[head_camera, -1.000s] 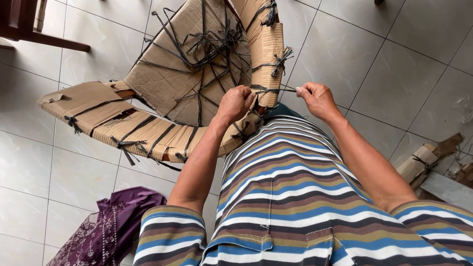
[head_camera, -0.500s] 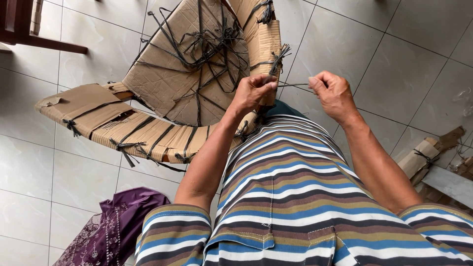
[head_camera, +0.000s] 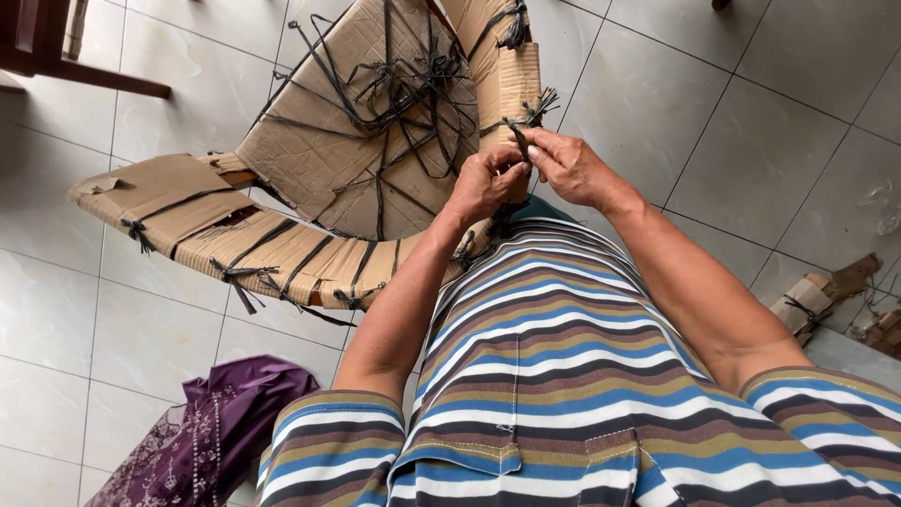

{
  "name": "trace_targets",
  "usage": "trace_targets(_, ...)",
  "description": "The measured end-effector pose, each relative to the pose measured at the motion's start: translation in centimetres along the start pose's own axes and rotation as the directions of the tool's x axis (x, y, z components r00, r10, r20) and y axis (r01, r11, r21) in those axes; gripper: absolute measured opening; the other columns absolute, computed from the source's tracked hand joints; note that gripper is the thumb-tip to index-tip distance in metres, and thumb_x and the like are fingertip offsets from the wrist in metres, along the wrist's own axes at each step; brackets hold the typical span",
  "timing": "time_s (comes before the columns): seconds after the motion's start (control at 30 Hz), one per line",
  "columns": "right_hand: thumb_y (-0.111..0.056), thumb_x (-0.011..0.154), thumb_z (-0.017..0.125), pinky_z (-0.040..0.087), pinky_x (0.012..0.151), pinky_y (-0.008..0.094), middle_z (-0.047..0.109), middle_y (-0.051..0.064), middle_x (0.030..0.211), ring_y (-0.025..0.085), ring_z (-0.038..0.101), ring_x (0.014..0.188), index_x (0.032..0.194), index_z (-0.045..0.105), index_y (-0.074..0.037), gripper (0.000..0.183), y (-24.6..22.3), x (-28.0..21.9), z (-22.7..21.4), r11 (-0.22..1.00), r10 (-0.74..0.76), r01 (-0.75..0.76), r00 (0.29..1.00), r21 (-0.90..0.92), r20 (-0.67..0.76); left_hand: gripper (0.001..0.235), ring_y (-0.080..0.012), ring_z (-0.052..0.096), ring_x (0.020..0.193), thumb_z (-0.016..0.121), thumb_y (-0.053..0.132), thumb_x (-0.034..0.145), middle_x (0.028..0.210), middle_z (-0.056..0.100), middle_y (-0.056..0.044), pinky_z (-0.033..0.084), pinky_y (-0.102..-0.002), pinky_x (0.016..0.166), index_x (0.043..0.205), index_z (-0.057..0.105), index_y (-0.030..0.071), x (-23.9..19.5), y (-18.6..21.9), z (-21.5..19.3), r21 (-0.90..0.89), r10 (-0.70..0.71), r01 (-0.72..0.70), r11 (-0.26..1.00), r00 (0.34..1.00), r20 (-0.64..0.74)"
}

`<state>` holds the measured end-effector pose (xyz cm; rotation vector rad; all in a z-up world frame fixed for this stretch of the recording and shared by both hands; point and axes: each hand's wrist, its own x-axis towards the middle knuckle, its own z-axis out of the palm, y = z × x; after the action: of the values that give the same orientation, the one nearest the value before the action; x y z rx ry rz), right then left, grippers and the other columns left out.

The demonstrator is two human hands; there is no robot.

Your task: Securing cardboard padding to a wooden chair frame by wrapping and tying black plastic strips.

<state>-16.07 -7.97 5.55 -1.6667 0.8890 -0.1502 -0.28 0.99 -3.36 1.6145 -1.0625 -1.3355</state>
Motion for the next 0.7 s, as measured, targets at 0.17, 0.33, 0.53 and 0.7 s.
trace_targets(0.17, -0.007, 0.109, 0.050, 0.054, 0.072, 0.035, 0.068, 0.010, 0.082, 0.021, 0.066, 0.074, 0.121, 0.071, -0.010, 0.024, 3.0, 0.3, 1.1, 0.997, -0.020, 0.014, 0.996, -0.073, -0.085, 0.013, -0.0123, 0.072, 0.086, 0.078, 0.036, 0.091, 0.083, 0.077, 0.004, 0.056, -0.034, 0.080, 0.099, 0.079, 0.026, 0.8, -1.8, 0.8, -0.102, -0.070, 0.064, 0.993, 0.996, -0.052)
trace_targets(0.33, -0.017, 0.105, 0.061, 0.055, 0.075, 0.039, 0.071, 0.010, 0.089, 0.022, 0.067, 0.084, 0.118, 0.071, -0.014, 0.017, 3.5, -0.1, 2.3, 0.997, 0.061, -0.066, 0.986, -0.030, -0.158, 0.015, -0.0096, 0.071, 0.084, 0.078, 0.041, 0.092, 0.080, 0.077, 0.007, 0.054, -0.031, 0.080, 0.095, 0.079, 0.027, 1.8, -4.3, 1.7, -0.181, -0.146, 0.125, 0.976, 0.984, -0.106)
trace_targets(0.53, -0.020, 0.104, 0.070, 0.051, 0.064, 0.034, 0.066, 0.007, 0.076, 0.018, 0.064, 0.073, 0.101, 0.074, -0.011, 0.010, 4.8, 0.2, 3.2, 0.995, 0.023, -0.050, 0.953, -0.083, -0.301, 0.022, -0.0266, 0.074, 0.095, 0.059, 0.030, 0.101, 0.088, 0.080, -0.005, 0.053, -0.046, 0.088, 0.118, 0.058, 0.015, -1.0, 3.3, -0.5, -0.113, -0.137, 0.122, 0.986, 0.982, -0.133)
trace_targets(0.7, -0.017, 0.099, 0.074, 0.052, 0.067, 0.031, 0.071, 0.007, 0.078, 0.017, 0.067, 0.076, 0.099, 0.074, -0.010, 0.006, 4.2, 0.5, 3.8, 0.995, 0.080, -0.099, 0.906, -0.025, -0.416, 0.046, -0.0389, 0.073, 0.088, 0.067, 0.006, 0.087, 0.089, 0.077, -0.013, 0.056, -0.053, 0.081, 0.125, 0.041, 0.010, -2.0, 3.6, 0.0, 0.045, 0.089, -0.084, 0.996, 0.986, -0.141)
